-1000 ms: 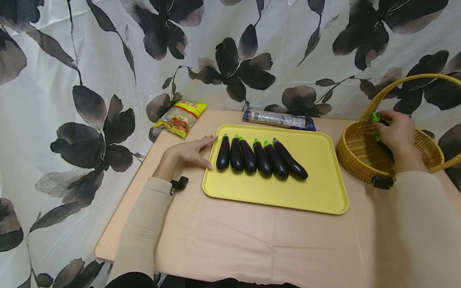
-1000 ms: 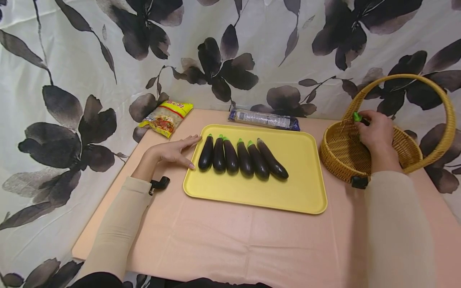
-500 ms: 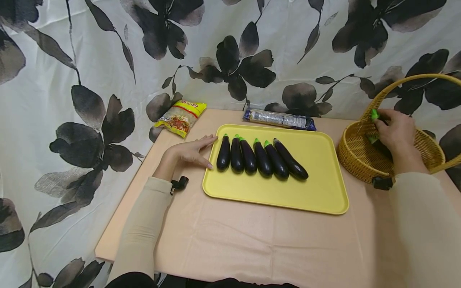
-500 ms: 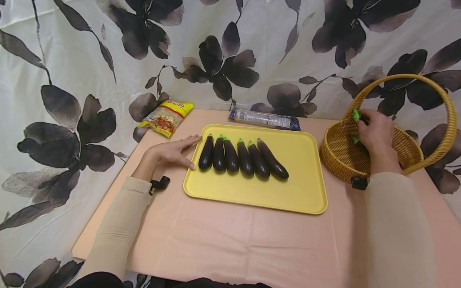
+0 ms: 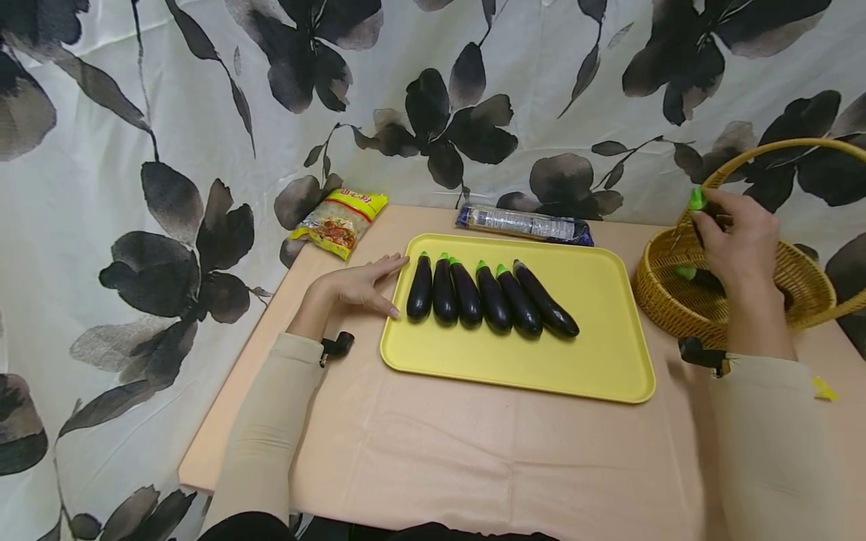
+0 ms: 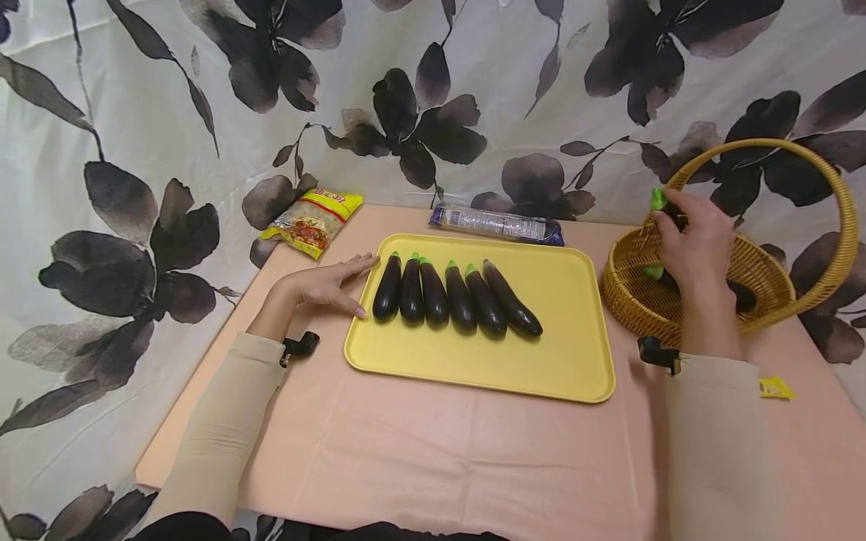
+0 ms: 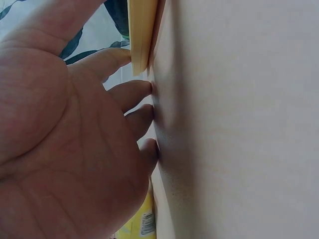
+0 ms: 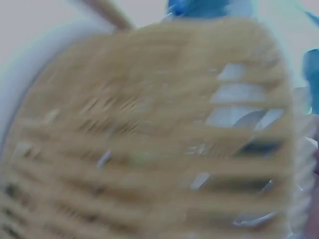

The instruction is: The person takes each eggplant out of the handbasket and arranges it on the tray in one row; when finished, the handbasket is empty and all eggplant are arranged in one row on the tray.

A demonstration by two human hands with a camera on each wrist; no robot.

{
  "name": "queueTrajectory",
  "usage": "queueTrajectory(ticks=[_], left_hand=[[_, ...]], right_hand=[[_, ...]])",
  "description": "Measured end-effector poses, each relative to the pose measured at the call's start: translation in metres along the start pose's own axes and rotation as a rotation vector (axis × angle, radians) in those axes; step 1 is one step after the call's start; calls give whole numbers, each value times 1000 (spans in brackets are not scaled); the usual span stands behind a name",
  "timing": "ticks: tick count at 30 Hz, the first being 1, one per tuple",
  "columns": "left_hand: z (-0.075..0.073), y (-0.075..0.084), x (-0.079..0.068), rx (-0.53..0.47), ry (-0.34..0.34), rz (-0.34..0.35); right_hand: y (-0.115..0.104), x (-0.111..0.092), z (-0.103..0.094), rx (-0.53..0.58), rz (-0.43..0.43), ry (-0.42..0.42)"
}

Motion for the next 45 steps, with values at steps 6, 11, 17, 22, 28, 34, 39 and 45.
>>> queueTrajectory(ticks=[6, 11, 17, 22, 28, 34, 39, 45], left_hand=[[0, -2, 1, -7, 1, 6], [0, -1, 2, 1, 1, 10], [0, 1, 1, 7, 0, 8], [-1, 4, -1, 9, -3, 1], [-1, 5, -1, 17, 1, 6], [-2, 6, -3, 13, -3, -2], [-2, 5, -3, 12, -7, -7], [-1, 5, -2, 13, -6, 4]], right_hand=[[-36, -14, -7, 148, -82, 149], [-54, -24, -8, 224, -94, 182], [-68, -32, -2, 321, -144, 179], [-80, -38, 4, 350, -214, 135], [-90, -43, 12, 367, -274, 105], [-96, -47, 20, 417, -294, 58], [-101, -51, 26, 437, -299, 23], [-105, -54, 32, 505, -313, 6]])
Point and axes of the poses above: each hand's wrist, its own x-axis towards the middle knuckle, its own z-axis out of the palm, y = z × x, the point moved 2 cm from there along x, towards the middle knuckle
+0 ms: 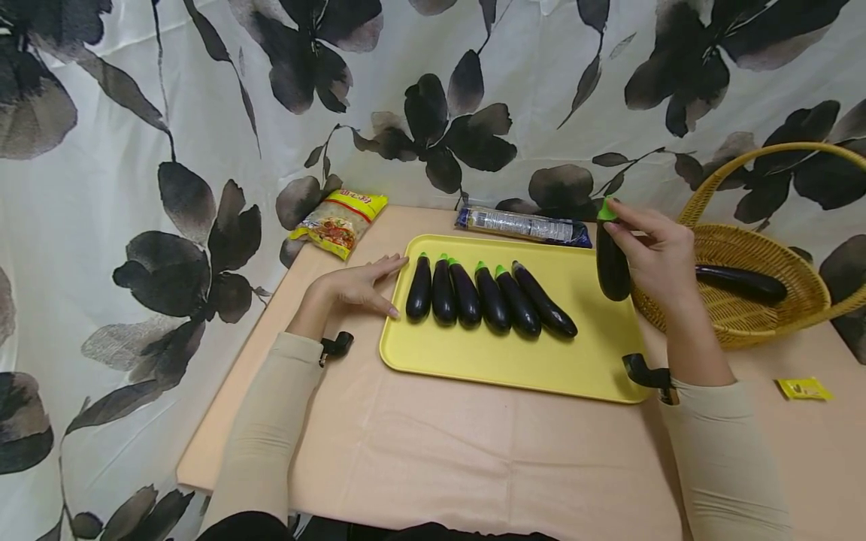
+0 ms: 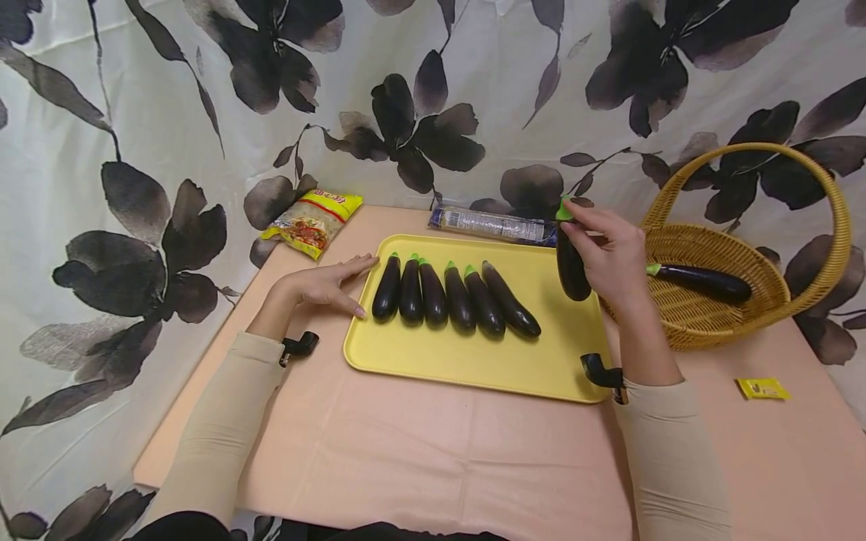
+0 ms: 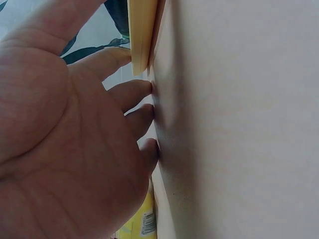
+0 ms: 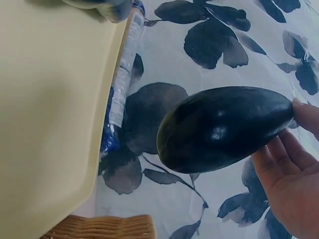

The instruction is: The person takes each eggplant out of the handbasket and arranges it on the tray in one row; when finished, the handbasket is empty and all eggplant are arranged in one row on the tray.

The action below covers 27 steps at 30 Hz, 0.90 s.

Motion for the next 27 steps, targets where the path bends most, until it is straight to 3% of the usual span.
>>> queueTrajectory(ticks=[4, 12, 27], left_hand=[[1, -1, 1, -11, 3, 4], [1, -3, 1, -20, 13, 5], [1, 0, -1, -14, 12, 7]], right_hand=[[2, 0, 5, 24, -5, -12], [8, -3, 16, -10, 63, -72], [40, -9, 35, 1, 185, -221]])
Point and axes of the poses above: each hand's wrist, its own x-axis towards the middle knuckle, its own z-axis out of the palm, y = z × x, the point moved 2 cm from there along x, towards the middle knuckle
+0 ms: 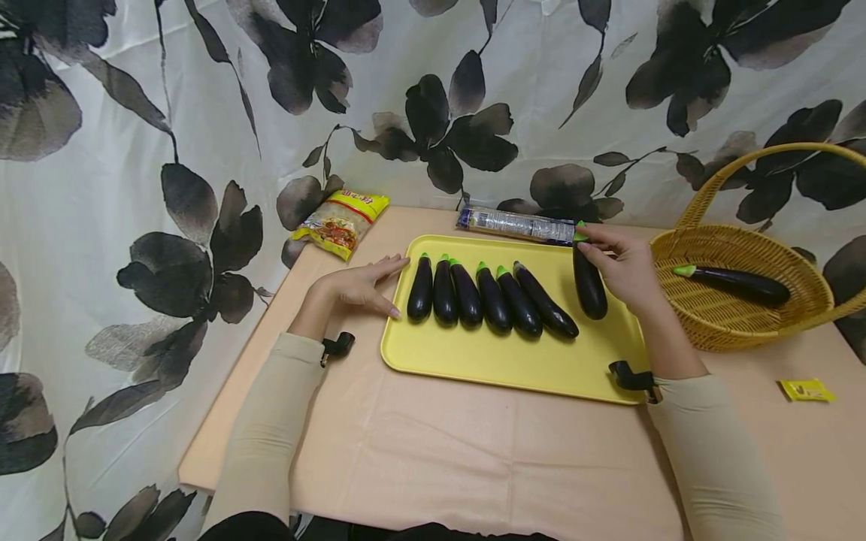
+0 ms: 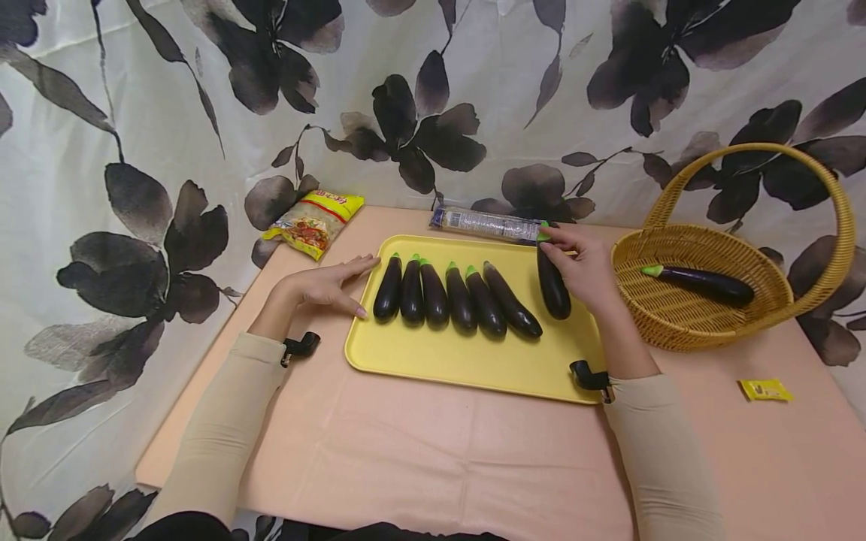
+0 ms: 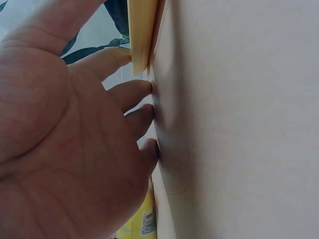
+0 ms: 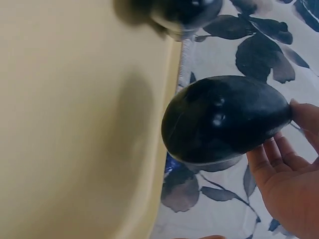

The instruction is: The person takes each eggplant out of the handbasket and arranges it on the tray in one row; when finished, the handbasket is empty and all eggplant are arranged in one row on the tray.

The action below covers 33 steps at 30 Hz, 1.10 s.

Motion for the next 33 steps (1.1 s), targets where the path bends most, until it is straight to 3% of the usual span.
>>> queueTrajectory(ticks=[11, 16, 26, 33], left_hand=[[0, -1, 0, -6, -8, 6], [0, -2, 0, 4, -4, 4], [-1, -1, 0, 1, -8, -9], [-2, -1, -2, -3, -8, -7]], right_hand=[[14, -1, 7, -42, 183, -249], [16, 0, 9, -83, 159, -317], [21, -4, 16, -107, 115, -310], [22, -5, 20, -132, 131, -444]])
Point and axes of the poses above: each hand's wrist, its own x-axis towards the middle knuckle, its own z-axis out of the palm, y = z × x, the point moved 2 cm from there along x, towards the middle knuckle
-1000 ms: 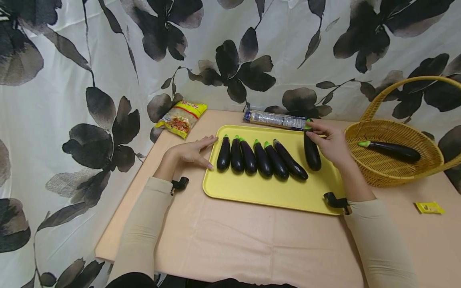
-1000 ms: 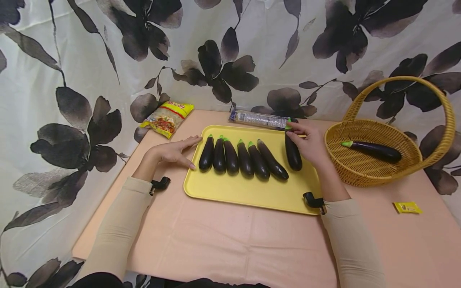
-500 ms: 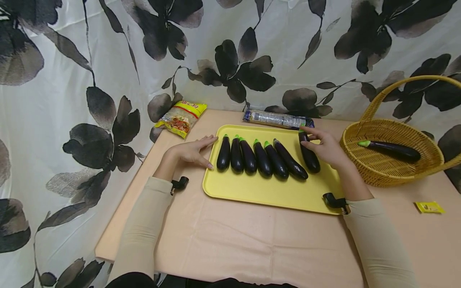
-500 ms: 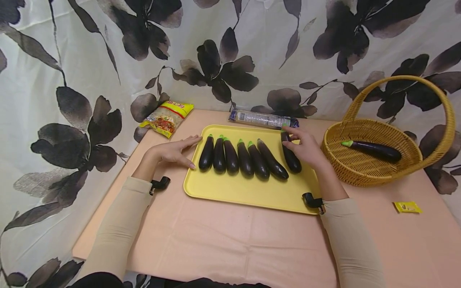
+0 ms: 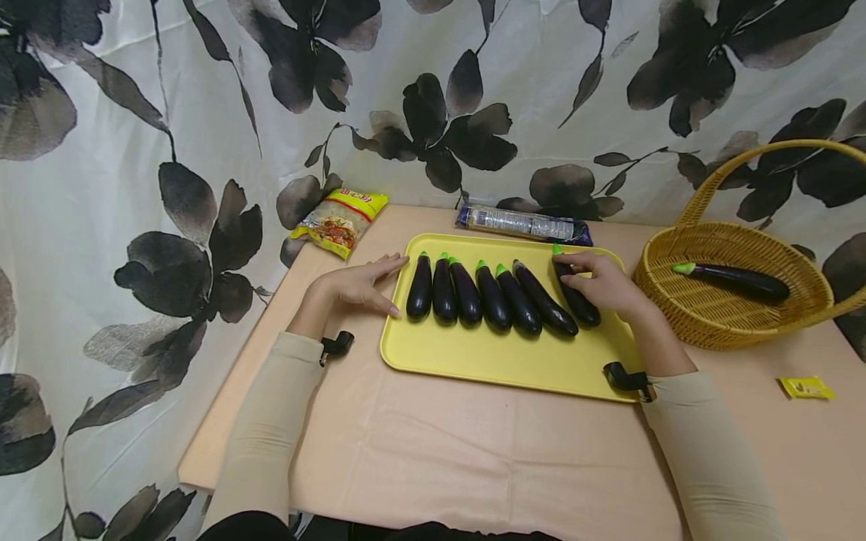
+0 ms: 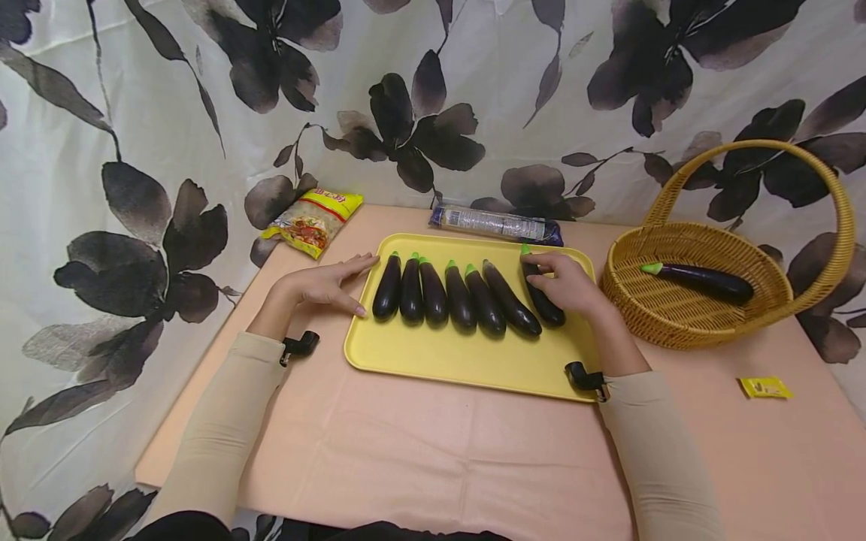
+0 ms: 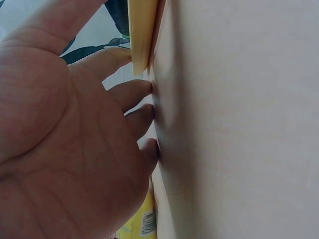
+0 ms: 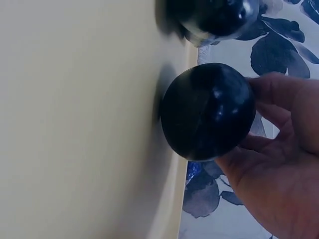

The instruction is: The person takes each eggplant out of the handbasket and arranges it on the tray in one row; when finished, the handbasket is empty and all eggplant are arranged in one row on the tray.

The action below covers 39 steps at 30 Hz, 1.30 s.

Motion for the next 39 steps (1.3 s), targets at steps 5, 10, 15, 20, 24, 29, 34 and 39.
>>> queueTrajectory(ticks=[5, 10, 15, 20, 24, 29, 34, 39], left_hand=[[0, 0, 1, -3, -1, 2], [0, 0, 2, -3, -5, 4], [0, 0, 2, 5, -5, 6], [-1, -1, 2, 4, -1, 6], [-1, 0, 2, 3, -4, 5], [-1, 0, 1, 2, -5, -1], [-2, 0, 2, 15, -7, 9], [-2, 0, 3, 10, -7, 23]], right_hand=[[0, 2, 4, 9, -8, -46], [4, 5, 8, -4, -34, -60], [8, 7, 11, -17, -28, -60], [8, 7, 11, -36, -14, -51], [7, 7, 11, -38, 1, -58], [5, 7, 12, -47, 18, -68], [1, 6, 12, -45, 38, -92], [-2, 4, 10, -39, 47, -113]])
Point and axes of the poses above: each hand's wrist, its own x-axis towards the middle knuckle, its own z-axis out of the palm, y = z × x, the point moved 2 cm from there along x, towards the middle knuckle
